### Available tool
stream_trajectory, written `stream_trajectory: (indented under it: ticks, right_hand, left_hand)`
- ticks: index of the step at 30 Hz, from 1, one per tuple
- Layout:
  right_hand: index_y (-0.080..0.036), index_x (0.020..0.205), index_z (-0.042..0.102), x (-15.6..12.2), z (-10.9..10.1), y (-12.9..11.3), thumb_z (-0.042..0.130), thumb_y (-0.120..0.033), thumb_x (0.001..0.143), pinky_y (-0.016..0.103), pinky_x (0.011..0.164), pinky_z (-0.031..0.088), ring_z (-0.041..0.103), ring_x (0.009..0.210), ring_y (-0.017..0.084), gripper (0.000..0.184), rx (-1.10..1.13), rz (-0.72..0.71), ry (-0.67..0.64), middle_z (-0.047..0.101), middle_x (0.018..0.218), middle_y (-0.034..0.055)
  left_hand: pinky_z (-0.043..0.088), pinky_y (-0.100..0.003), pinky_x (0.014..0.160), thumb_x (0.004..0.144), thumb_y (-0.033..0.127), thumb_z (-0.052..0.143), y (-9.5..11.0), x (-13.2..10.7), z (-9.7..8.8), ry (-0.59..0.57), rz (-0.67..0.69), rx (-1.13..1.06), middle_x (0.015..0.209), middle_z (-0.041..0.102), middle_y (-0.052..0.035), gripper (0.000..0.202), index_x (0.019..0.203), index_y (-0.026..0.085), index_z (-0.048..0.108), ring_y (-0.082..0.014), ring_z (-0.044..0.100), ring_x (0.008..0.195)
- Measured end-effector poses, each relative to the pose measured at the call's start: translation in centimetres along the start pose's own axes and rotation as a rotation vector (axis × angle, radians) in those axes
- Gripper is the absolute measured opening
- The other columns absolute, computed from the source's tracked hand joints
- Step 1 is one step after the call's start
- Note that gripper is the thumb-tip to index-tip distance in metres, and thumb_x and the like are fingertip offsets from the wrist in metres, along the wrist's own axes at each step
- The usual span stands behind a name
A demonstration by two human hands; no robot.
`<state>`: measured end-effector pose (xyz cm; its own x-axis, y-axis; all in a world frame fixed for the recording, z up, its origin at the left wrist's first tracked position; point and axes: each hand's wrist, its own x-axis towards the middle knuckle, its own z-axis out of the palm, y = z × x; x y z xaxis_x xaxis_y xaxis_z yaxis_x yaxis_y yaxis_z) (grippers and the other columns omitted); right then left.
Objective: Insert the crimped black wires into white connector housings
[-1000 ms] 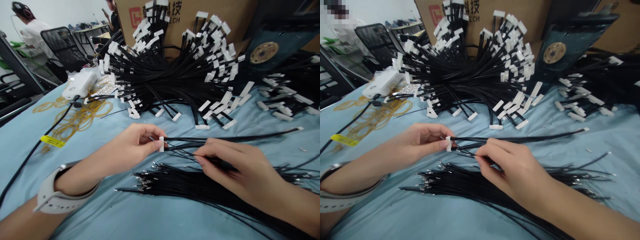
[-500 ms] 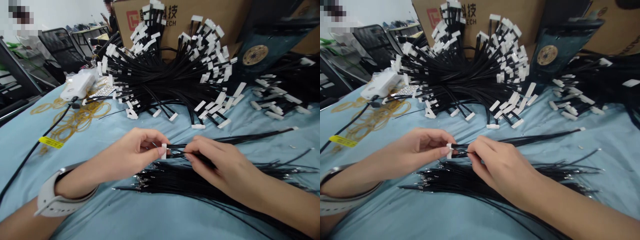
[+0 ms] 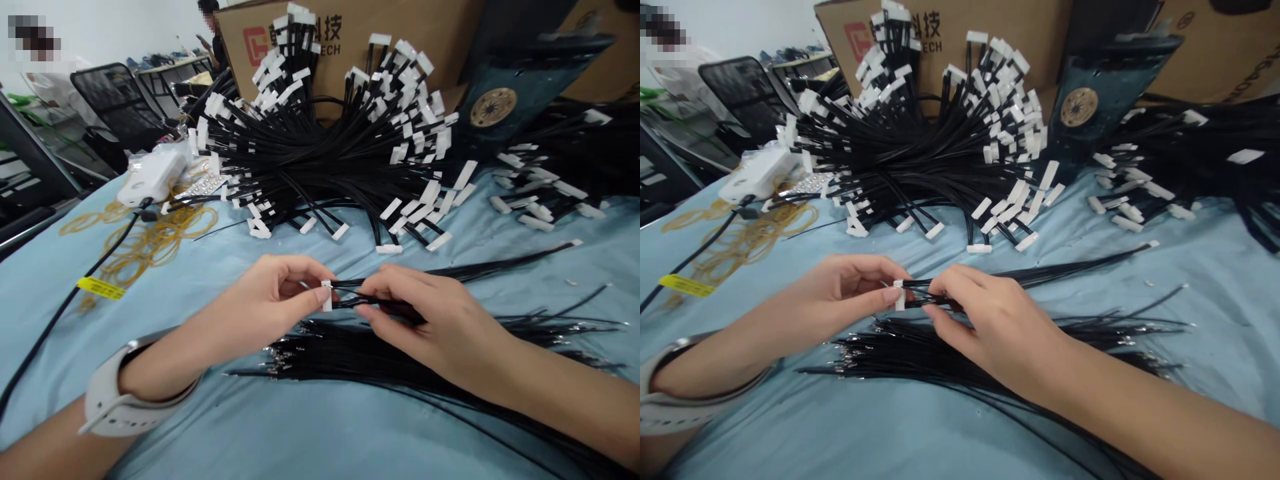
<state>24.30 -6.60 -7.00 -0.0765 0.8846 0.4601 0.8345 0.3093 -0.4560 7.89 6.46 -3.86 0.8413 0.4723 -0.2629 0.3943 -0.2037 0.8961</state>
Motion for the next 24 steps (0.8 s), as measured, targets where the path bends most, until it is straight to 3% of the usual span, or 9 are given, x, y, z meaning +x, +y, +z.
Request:
stream_trajectory:
  ticks: [5, 12, 16, 20, 24]
  right_hand:
    - [-0.015, 0.096, 0.058, -0.4, 0.1, 0.1, 0.051, -0.013, 0.089, 0.021, 0.057, 0.043, 0.055, 0.064, 0.010, 0.010, -0.054, -0.042, 0.020, 0.061, 0.078, 0.0016]
    - [-0.025, 0.084, 0.063, -0.4, -0.8, -0.8, 0.057, -0.013, 0.083, 0.026, 0.062, 0.048, 0.058, 0.069, 0.014, 0.013, -0.150, -0.023, 0.213, 0.062, 0.083, 0.0019]
    - [-0.019, 0.076, 0.061, -0.2, -0.7, -1.3, 0.051, -0.013, 0.087, 0.021, 0.053, 0.046, 0.054, 0.056, 0.009, 0.016, -0.088, -0.010, 0.171, 0.059, 0.071, 0.0010]
    - [-0.013, 0.083, 0.062, -0.1, -0.2, -0.9, 0.048, -0.011, 0.089, 0.022, 0.053, 0.042, 0.049, 0.057, 0.010, 0.015, -0.195, -0.089, 0.132, 0.055, 0.069, 0.0029]
    - [-0.012, 0.082, 0.061, -0.2, 0.0, -0.5, 0.049, -0.010, 0.089, 0.022, 0.054, 0.040, 0.048, 0.060, 0.010, 0.014, -0.183, -0.081, 0.135, 0.053, 0.069, 0.0026]
  left_hand:
    - [0.042, -0.021, 0.062, 0.082, 0.028, 0.058, 0.1, 0.0, 0.0, 0.018, -0.007, -0.011, 0.074, 0.064, 0.0011, 0.012, 0.087, 0.018, 0.063, -0.0127, 0.057, 0.068]
    - [0.041, -0.019, 0.058, 0.082, 0.026, 0.059, 0.2, 0.0, 0.0, 0.056, -0.031, -0.053, 0.070, 0.062, 0.0027, 0.012, 0.087, 0.016, 0.063, -0.0099, 0.056, 0.063]
    - [0.043, -0.020, 0.062, 0.083, 0.027, 0.058, 0.1, -0.1, 0.0, 0.044, -0.008, -0.068, 0.073, 0.063, 0.0017, 0.011, 0.086, 0.017, 0.063, -0.0109, 0.057, 0.067]
    - [0.043, -0.019, 0.064, 0.084, 0.027, 0.058, 0.3, -0.2, -0.1, 0.019, 0.005, -0.082, 0.073, 0.063, 0.0026, 0.011, 0.084, 0.018, 0.063, -0.0099, 0.056, 0.069]
    - [0.041, -0.019, 0.063, 0.084, 0.029, 0.059, 0.5, -0.3, 0.0, 0.003, -0.021, -0.077, 0.073, 0.063, 0.0024, 0.012, 0.088, 0.018, 0.063, -0.0102, 0.055, 0.069]
